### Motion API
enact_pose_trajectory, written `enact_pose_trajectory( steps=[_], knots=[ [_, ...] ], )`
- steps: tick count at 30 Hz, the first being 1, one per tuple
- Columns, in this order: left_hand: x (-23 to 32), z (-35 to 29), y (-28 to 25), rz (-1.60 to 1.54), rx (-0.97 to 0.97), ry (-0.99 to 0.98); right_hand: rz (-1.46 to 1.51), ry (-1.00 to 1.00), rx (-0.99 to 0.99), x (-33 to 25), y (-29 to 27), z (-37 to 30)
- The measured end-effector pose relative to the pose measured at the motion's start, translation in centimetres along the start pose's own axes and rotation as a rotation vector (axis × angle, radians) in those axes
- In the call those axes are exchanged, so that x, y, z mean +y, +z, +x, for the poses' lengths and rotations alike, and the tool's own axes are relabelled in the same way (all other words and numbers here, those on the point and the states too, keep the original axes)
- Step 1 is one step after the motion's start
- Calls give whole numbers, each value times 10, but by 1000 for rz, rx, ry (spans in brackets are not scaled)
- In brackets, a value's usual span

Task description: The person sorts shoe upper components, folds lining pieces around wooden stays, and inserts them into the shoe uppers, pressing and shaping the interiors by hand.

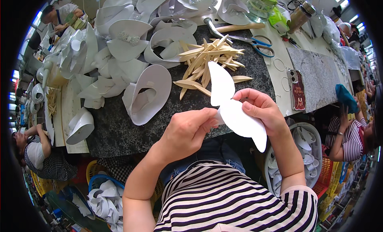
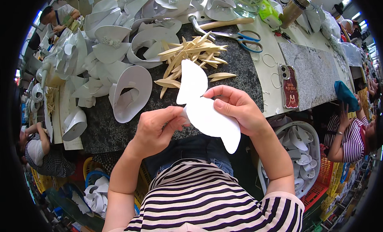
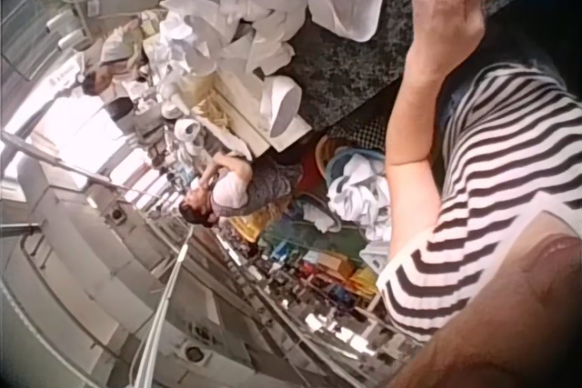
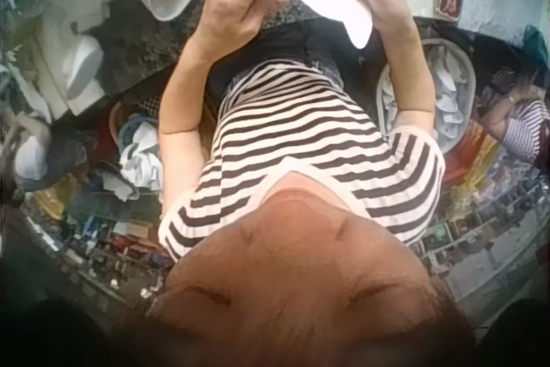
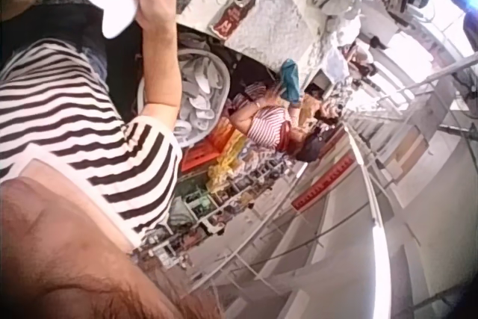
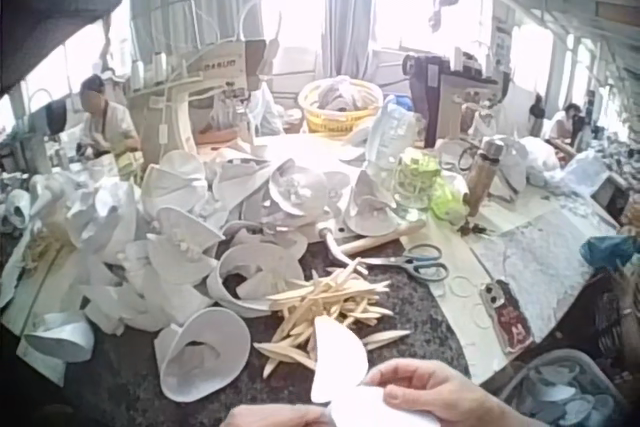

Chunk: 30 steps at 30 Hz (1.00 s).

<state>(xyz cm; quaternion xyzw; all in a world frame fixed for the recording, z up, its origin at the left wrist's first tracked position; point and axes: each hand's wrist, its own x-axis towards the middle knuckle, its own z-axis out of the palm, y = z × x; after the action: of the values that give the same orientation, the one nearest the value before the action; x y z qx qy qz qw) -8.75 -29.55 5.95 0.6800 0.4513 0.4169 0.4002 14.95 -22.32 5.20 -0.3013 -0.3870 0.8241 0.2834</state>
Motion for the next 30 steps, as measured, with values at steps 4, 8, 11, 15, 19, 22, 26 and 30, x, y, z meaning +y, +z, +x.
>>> enact_pose_trajectory(
  steps=[4, 8, 11, 15, 19, 22, 26, 30],
  knots=[
    [9, -8, -4, 118, -6, 10, -672, -133, 90, -3, 7, -19],
    [8, -17, 10, -43, -1, -118, -1306, -598, 188, 11, 44, -34],
    [11, -21, 25, -25, -28, 71, -1340, -550, 136, 33, 43, -37],
    [1, -30, 15, -72, -73, -47, -948, -421, -9, 17, 17, -42],
    [-6, -32, -2, -641, 57, -200, -132, -178, 410, 1, -17, -57],
    [-5, -28, 6, -630, 38, -282, -50, -226, 438, 13, -21, -52],
    [0, -19, 24, -537, 42, -320, 101, -303, 299, 26, -7, -45],
    [-11, -12, 35, -573, 27, -350, 33, -432, 322, 30, 7, -38]
  ],
)
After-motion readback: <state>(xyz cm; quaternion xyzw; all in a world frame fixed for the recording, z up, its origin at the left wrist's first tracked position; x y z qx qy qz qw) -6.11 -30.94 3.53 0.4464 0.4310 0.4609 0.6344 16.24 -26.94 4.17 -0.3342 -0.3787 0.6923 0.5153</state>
